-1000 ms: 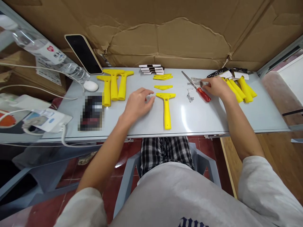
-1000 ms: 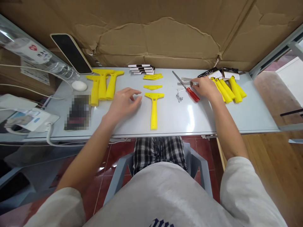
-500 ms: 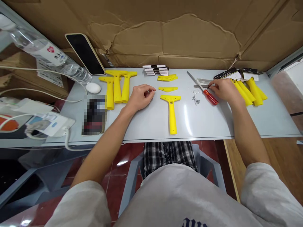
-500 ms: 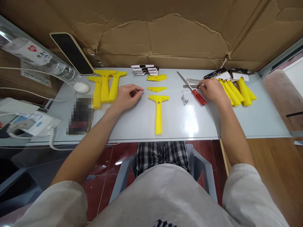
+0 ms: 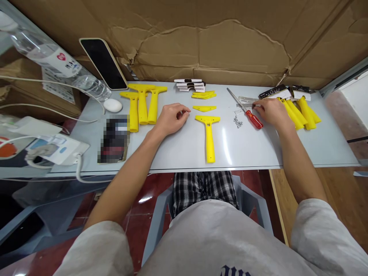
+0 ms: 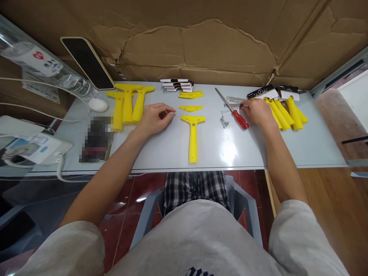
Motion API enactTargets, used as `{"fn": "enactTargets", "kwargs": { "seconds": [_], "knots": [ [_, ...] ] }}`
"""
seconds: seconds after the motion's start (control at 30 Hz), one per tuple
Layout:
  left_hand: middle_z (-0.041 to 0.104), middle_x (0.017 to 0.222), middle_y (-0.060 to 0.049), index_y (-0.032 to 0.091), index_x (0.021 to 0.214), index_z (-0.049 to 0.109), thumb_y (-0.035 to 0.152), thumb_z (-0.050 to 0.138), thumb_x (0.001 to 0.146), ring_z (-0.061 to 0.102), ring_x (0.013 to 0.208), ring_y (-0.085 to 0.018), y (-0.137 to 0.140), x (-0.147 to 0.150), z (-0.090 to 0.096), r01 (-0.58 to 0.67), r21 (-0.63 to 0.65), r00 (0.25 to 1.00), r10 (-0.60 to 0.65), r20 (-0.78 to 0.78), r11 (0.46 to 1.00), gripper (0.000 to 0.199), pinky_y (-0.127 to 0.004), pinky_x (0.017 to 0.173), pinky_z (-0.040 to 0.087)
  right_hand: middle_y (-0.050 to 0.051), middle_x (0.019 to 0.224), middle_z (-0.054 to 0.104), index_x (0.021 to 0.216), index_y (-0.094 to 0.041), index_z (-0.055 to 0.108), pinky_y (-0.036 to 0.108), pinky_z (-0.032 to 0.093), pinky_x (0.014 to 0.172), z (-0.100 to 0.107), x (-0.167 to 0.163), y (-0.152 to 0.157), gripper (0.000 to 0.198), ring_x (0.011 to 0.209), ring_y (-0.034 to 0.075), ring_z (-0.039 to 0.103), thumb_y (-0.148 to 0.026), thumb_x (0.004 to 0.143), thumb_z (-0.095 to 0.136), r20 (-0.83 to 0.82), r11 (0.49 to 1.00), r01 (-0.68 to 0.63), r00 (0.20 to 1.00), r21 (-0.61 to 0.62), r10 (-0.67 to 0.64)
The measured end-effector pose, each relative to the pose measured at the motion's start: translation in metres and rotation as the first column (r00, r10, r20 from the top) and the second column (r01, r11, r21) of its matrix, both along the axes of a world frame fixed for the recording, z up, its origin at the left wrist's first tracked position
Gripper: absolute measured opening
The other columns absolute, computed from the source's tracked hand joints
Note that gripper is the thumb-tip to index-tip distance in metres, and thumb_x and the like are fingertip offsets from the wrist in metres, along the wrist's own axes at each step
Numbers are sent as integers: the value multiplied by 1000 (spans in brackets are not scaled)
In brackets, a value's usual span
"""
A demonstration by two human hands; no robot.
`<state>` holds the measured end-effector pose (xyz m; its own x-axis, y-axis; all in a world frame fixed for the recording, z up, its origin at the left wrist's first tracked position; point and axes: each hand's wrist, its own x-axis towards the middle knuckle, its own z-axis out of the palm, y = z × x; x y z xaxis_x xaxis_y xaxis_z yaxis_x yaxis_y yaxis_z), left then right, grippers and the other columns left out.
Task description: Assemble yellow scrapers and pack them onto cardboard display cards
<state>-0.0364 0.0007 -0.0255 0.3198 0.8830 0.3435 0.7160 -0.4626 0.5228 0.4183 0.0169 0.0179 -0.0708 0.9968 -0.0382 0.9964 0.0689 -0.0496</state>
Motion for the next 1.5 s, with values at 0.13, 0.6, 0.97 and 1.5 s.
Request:
{"fn": "enactTargets", "kwargs": {
  "seconds": [0.13, 0.6, 0.97, 1.5],
  "knots": [
    [80, 94, -8, 18, 109, 88, 33, 62, 104, 68, 80, -22, 1, -1, -2, 20, 14, 1000, -20, 16, 1000, 30, -38, 85, 56, 13, 145, 71, 147, -24, 78, 32, 45, 107, 4, -1, -4, 55, 122, 21, 63, -44, 114, 40, 77, 1000, 9, 997, 8, -10],
    [83, 94, -8, 19, 104, 88, 34, 63, 102, 70, 80, -23, 0, -1, -3, 63, 36, 998, -64, 27, 997, 29, -39, 83, 57, 23, 143, 61, 147, -6, 61, 25, 27, 98, 9, 0, -27, 57, 118, 18, 60, -18, 112, 16, 383, 1000, -15, 924, 0, 14],
    [84, 97, -10, 18, 104, 88, 33, 62, 101, 70, 80, -24, 3, -1, -6, 74, 48, 997, -75, 25, 996, 29, -40, 83, 57, 22, 133, 65, 129, -5, 70, 36, 10, 92, 47, 36, -24, 40, 87, -1, 23, -19, 116, 35, 339, 996, -2, 940, 91, -29],
    [85, 121, -9, 28, 155, 70, 52, 76, 103, 76, 84, -18, 6, 5, -13, 102, 19, 920, -101, 380, 995, 58, -32, 76, 64, 10, 97, 71, 112, -12, 72, 25, 52, 91, 13, -105, -10, 51, 86, 8, 59, -61, 109, 56, -590, 968, -143, 771, 206, 239]
  ]
}}
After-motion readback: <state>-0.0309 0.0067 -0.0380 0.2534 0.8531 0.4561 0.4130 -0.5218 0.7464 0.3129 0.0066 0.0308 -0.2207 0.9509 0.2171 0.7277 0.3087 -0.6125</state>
